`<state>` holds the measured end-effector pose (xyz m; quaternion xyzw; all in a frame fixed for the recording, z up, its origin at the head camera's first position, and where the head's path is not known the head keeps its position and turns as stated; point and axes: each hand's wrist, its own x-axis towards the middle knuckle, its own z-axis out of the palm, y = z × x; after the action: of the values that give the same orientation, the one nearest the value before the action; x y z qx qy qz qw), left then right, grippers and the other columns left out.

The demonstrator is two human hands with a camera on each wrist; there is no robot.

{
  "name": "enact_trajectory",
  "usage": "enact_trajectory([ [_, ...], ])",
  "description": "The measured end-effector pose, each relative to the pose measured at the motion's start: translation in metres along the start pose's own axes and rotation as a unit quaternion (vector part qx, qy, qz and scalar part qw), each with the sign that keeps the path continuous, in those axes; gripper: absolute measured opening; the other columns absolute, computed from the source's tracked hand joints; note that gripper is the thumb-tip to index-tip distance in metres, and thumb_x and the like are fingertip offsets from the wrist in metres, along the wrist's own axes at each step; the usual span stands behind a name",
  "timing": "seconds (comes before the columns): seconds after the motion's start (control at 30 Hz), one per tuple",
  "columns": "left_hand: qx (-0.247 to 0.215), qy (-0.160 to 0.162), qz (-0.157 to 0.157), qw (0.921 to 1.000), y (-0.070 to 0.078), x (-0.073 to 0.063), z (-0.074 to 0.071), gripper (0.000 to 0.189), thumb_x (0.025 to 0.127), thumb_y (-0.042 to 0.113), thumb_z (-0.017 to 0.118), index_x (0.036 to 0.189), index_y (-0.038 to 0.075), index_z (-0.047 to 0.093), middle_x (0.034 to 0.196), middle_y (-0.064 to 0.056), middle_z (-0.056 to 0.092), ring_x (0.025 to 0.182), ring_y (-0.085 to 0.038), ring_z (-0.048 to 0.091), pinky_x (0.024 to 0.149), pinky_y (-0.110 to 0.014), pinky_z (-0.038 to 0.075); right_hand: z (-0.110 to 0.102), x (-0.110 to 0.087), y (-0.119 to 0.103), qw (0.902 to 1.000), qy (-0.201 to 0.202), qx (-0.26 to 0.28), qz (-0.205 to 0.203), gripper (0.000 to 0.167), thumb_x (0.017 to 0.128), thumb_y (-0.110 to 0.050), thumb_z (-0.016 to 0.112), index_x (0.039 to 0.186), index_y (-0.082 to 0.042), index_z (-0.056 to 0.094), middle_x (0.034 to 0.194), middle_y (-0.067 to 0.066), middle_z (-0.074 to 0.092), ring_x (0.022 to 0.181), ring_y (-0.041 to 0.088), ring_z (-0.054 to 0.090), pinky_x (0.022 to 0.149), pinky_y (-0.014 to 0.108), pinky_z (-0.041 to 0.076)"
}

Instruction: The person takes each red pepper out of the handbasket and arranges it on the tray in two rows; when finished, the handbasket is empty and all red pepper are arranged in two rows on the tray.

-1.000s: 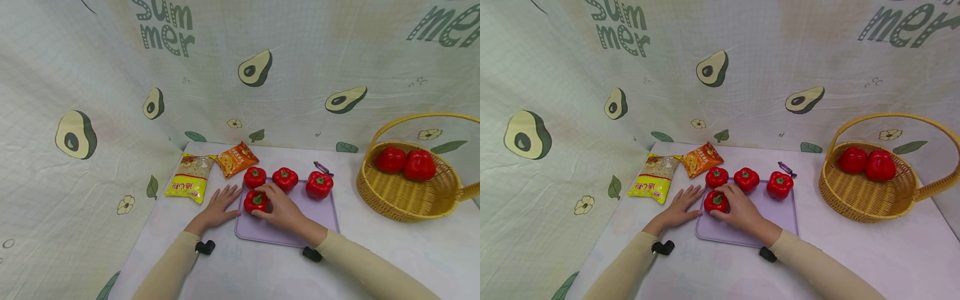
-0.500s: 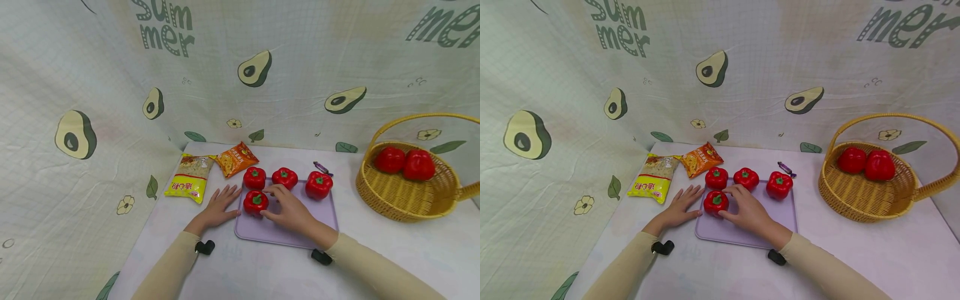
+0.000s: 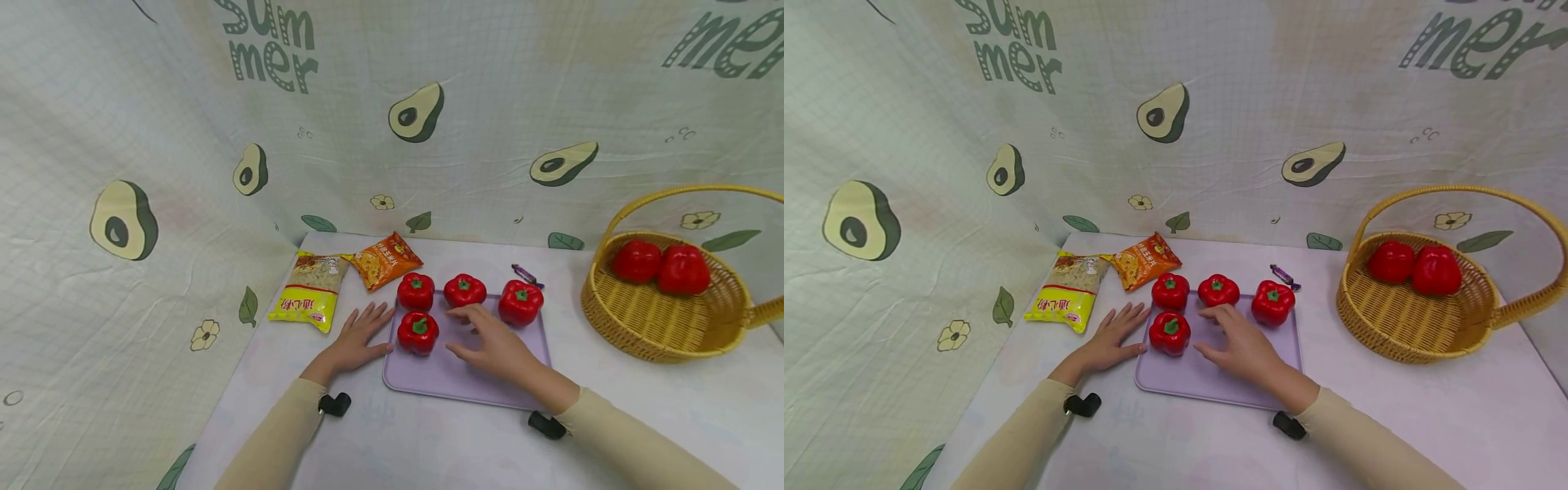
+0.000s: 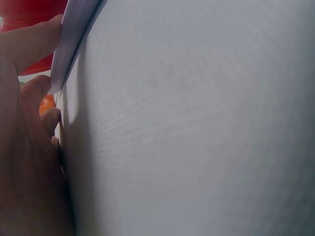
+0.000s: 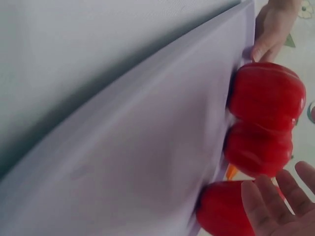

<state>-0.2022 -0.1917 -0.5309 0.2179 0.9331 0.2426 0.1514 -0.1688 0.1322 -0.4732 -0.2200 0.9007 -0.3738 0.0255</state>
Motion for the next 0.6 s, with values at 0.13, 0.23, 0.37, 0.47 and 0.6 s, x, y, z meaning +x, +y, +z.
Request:
enact_trajectory([
  [0.13,0.002,-0.002,-0.002,1.0000,0.000,0.000,0.000,0.079,0.097,0.059,0.055,0.163,0.036,0.018,0.170,0.008,0.010,0.157,-0.019,-0.004,0.124,-0.050,-0.009,-0.008,-0.005,0.002,0.9998,0.013,-0.013,-0.007,0.064,0.081,-0.026,0.087,0.137,-0.014,0.058,0.129,0.008,0.062,0.109,0.028,0.063,0.086,0.046,0.060],
  [0.23,0.003,-0.002,-0.004,1.0000,0.000,0.000,0.000,0.079,0.097,0.059,0.055,0.163,0.036,0.018,0.170,0.009,0.010,0.157,-0.018,-0.005,0.124,-0.050,-0.009,-0.013,-0.009,0.006,0.9994,0.023,-0.020,-0.016,0.061,0.082,-0.024,0.087,0.135,-0.013,0.059,0.128,0.010,0.063,0.108,0.028,0.064,0.085,0.047,0.060],
  [0.37,0.002,0.002,0.002,1.0000,0.001,0.000,0.000,0.079,0.097,0.058,0.055,0.163,0.034,0.020,0.170,0.007,0.012,0.157,-0.020,-0.003,0.124,-0.051,-0.008,-0.019,-0.013,0.013,0.9989,0.034,-0.026,-0.021,0.059,0.082,-0.022,0.086,0.133,-0.012,0.059,0.125,0.009,0.063,0.108,0.028,0.064,0.085,0.048,0.060],
  [0.47,0.000,0.005,0.006,1.0000,0.002,-0.001,-0.001,0.078,0.097,0.057,0.056,0.163,0.032,0.022,0.170,0.005,0.014,0.157,-0.021,-0.002,0.124,-0.052,-0.008,-0.023,-0.017,0.018,0.9985,0.038,-0.034,-0.022,0.057,0.083,-0.022,0.086,0.132,-0.013,0.059,0.123,0.007,0.063,0.107,0.027,0.064,0.086,0.047,0.059],
  [0.6,-0.002,0.004,0.007,1.0000,0.003,-0.002,-0.002,0.079,0.097,0.058,0.056,0.163,0.033,0.021,0.170,0.005,0.013,0.157,-0.021,-0.002,0.124,-0.051,-0.008,-0.032,-0.023,0.022,0.9979,0.045,-0.044,-0.016,0.056,0.083,-0.022,0.086,0.132,-0.016,0.059,0.121,0.004,0.062,0.105,0.026,0.064,0.086,0.048,0.059],
])
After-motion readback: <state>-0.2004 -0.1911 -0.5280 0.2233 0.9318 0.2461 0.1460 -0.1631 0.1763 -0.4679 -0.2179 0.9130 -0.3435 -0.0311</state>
